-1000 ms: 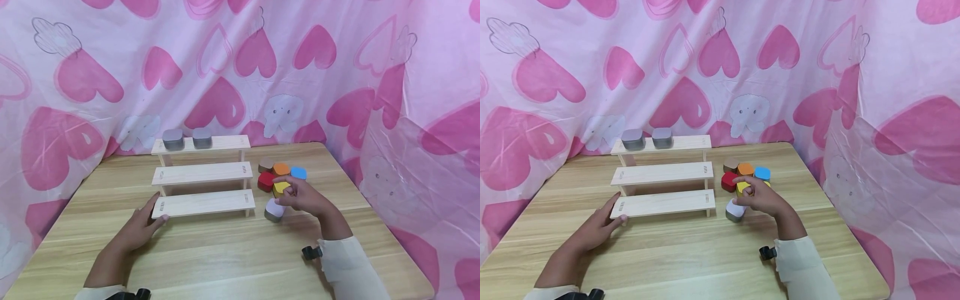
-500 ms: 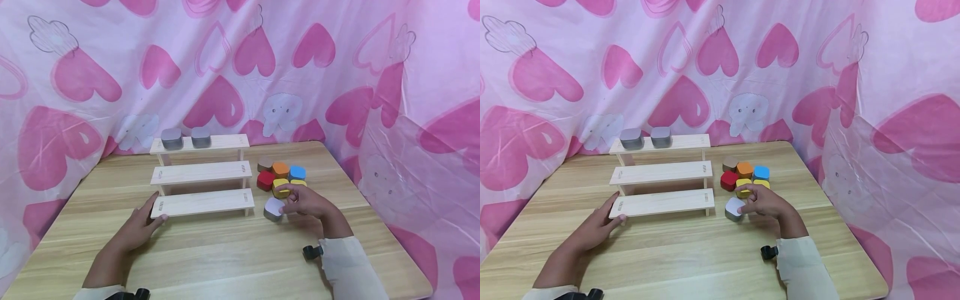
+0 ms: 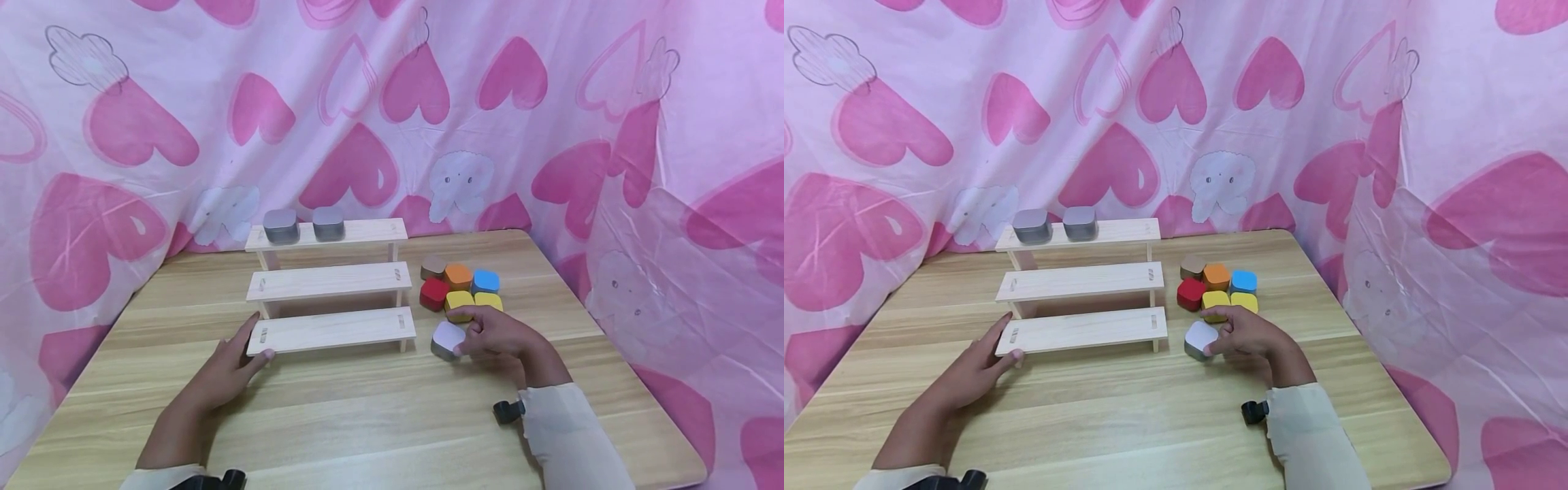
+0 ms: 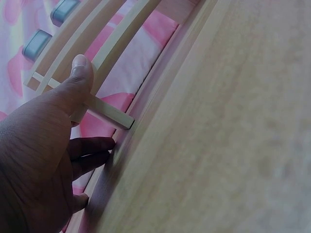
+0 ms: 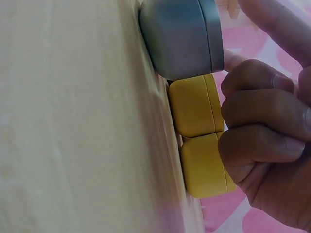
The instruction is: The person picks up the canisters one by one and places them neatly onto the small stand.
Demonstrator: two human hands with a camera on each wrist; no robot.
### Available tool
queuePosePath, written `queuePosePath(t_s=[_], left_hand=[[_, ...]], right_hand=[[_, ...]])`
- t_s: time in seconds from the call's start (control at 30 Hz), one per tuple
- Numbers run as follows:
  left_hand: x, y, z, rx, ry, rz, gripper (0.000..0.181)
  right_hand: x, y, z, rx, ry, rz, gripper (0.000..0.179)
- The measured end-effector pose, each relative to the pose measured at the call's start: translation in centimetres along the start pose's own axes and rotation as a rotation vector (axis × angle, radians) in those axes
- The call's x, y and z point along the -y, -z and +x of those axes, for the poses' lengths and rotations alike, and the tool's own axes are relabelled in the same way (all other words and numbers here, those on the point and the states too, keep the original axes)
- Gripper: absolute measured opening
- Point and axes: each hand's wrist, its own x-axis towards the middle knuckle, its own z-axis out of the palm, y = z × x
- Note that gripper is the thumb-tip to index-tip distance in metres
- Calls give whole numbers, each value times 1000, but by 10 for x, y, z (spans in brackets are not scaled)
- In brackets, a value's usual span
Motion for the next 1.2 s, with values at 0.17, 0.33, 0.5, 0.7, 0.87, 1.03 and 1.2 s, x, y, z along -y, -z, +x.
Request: queuePosePath(t_s=[0.17,0.33,0.5,0.7,0.87,1.03,1.2], left_hand=[[0,0,-1,3,9,-7,96],[-1,0,-2,-4,9,15,95],[0,0,-1,-3,6,6,95],[2,-2,0,-10,3,20,94],[2,-2,1,-8,11,17,94],[1,-1,0,-3,16,16,95],[2,-1,1,-5,1,21,94]], right_hand=[[0,0,2,19,14,-7,84],[-1,-1,3,22,12,-24,82],[-1,-3,5,1,-27,-66,79],[-1,-6,7,-30,-31,-128,80],[-1,-10,8,-72,-61,-168,86],[-1,-12,9,-74,-72,-186,93],[-2,-12,10,-67,-56,-202,89]])
